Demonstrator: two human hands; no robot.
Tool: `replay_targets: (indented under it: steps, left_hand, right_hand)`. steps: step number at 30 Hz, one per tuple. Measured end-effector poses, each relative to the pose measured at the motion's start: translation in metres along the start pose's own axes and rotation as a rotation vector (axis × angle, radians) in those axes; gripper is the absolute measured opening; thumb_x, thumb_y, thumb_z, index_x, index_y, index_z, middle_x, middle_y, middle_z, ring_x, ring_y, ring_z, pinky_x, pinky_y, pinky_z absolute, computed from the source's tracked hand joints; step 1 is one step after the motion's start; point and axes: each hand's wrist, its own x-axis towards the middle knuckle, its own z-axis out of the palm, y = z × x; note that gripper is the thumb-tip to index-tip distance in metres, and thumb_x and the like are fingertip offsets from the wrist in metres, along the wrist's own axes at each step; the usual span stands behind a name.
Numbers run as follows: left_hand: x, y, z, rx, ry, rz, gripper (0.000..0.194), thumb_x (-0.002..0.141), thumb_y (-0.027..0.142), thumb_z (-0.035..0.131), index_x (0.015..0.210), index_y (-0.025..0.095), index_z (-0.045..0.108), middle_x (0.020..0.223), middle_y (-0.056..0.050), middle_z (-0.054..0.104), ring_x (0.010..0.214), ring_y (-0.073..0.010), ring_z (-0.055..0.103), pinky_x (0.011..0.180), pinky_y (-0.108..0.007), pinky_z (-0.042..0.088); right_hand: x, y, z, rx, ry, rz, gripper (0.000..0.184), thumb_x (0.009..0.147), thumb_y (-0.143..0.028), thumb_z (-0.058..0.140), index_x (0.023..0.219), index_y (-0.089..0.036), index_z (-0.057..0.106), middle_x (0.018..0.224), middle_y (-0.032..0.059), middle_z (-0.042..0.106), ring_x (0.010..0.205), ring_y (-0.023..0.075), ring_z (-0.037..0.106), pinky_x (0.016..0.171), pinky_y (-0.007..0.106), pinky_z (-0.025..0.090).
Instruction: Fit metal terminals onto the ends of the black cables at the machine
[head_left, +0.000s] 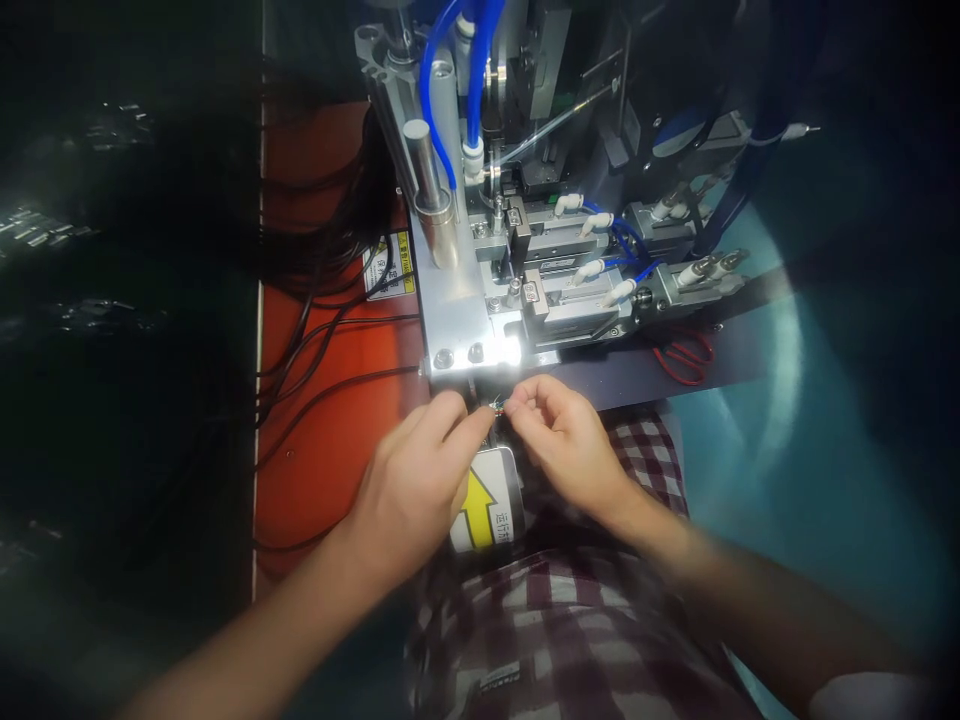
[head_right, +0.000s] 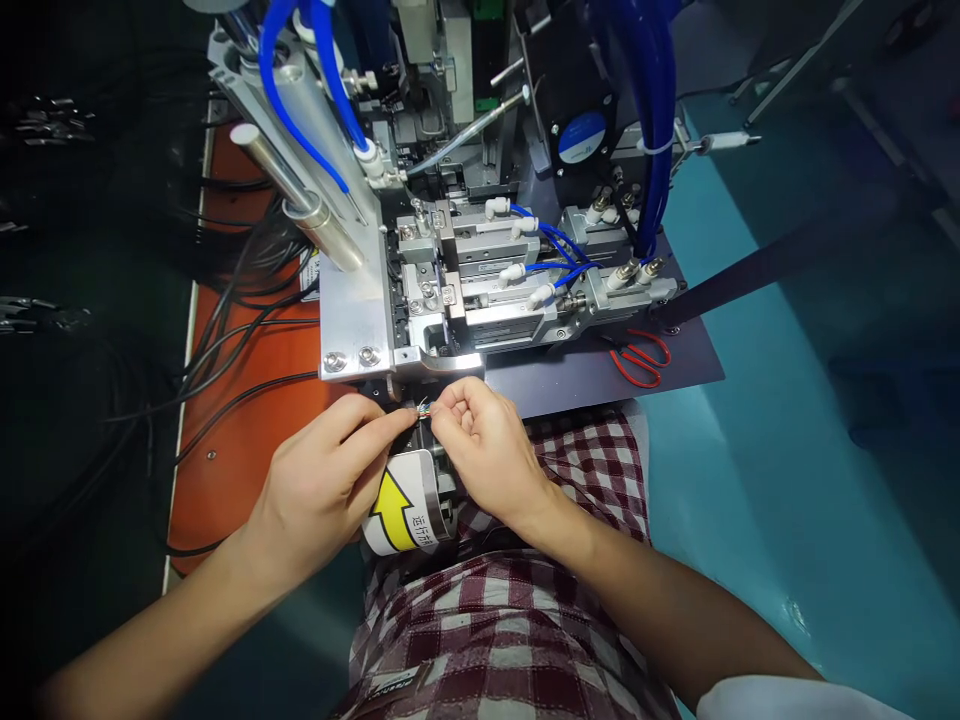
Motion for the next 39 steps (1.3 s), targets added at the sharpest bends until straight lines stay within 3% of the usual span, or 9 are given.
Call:
replay_targets:
  steps: [5, 11, 22, 29, 32, 35, 39]
  left_hand:
    - [0.0, 0.0, -0.001, 0.008, -0.004, -0.009, 0.028, 0.085, -0.001, 0.045, 0.1, 0.005, 0.068, 0.076, -0.009, 0.059, 0.066, -0.0158, 0.057, 0.056, -0.025, 0.051]
    - [0.001, 0.001, -0.001, 0.012, -0.014, -0.002, 0.028, 0.086, 0.001, 0.045, 0.103, 0.006, 0.067, 0.076, -0.008, 0.059, 0.066, -0.0153, 0.057, 0.057, -0.025, 0.051]
    - [-0.001, 0.0, 0.0, 0.021, -0.003, -0.006, 0.027, 0.086, 0.002, 0.045, 0.101, 0.006, 0.067, 0.076, -0.008, 0.06, 0.066, -0.0154, 0.057, 0.057, -0.025, 0.051]
    - [-0.001, 0.0, 0.001, 0.018, 0.011, 0.001, 0.027, 0.087, 0.001, 0.045, 0.102, 0.006, 0.067, 0.076, -0.008, 0.061, 0.066, -0.015, 0.057, 0.056, -0.024, 0.05]
    - [0.0, 0.0, 0.001, 0.019, 0.015, 0.006, 0.027, 0.087, 0.002, 0.044, 0.102, 0.006, 0.066, 0.076, -0.008, 0.061, 0.066, -0.0152, 0.057, 0.056, -0.025, 0.05]
    - [0.0, 0.0, 0.0, 0.018, 0.001, -0.004, 0.027, 0.087, 0.002, 0.044, 0.102, 0.007, 0.066, 0.077, -0.008, 0.06, 0.067, -0.015, 0.057, 0.057, -0.024, 0.05]
    - [0.0, 0.0, 0.0, 0.024, -0.019, 0.0, 0.027, 0.087, 0.003, 0.045, 0.103, 0.007, 0.066, 0.077, -0.008, 0.06, 0.069, -0.0155, 0.058, 0.059, -0.025, 0.051]
  right_hand:
    - [0.005, -0.008, -0.002, 0.211, -0.124, 0.241, 0.023, 0.083, -0.023, 0.054, 0.061, -0.017, 0.049, 0.044, -0.0083, 0.038, 0.039, 0.0058, 0.033, 0.042, 0.021, 0.025]
    - [-0.003, -0.005, -0.003, 0.099, 0.052, 0.03, 0.013, 0.082, -0.029, 0.061, 0.08, -0.016, 0.059, 0.061, -0.0036, 0.053, 0.045, 0.0075, 0.041, 0.042, 0.022, 0.03]
    - [-0.001, 0.002, 0.003, -0.055, 0.032, -0.152, 0.008, 0.088, -0.022, 0.053, 0.08, -0.019, 0.055, 0.067, -0.0032, 0.052, 0.057, 0.0106, 0.046, 0.054, 0.025, 0.037]
    - [0.0, 0.002, 0.003, -0.058, 0.043, -0.119, 0.007, 0.086, -0.021, 0.053, 0.079, -0.018, 0.055, 0.069, -0.0022, 0.055, 0.06, 0.0116, 0.049, 0.057, 0.025, 0.04]
    - [0.002, -0.002, 0.001, -0.015, 0.028, 0.011, 0.009, 0.084, -0.023, 0.055, 0.077, -0.018, 0.056, 0.063, -0.0031, 0.053, 0.054, 0.0106, 0.047, 0.05, 0.024, 0.037]
    - [0.003, -0.006, -0.002, 0.048, -0.042, 0.152, 0.013, 0.083, -0.029, 0.057, 0.076, -0.017, 0.057, 0.053, -0.0066, 0.044, 0.044, 0.0082, 0.037, 0.04, 0.022, 0.028]
    - [0.002, -0.006, 0.001, 0.091, 0.018, 0.057, 0.018, 0.082, -0.034, 0.061, 0.081, -0.017, 0.06, 0.061, -0.0032, 0.053, 0.049, 0.0092, 0.043, 0.044, 0.022, 0.034]
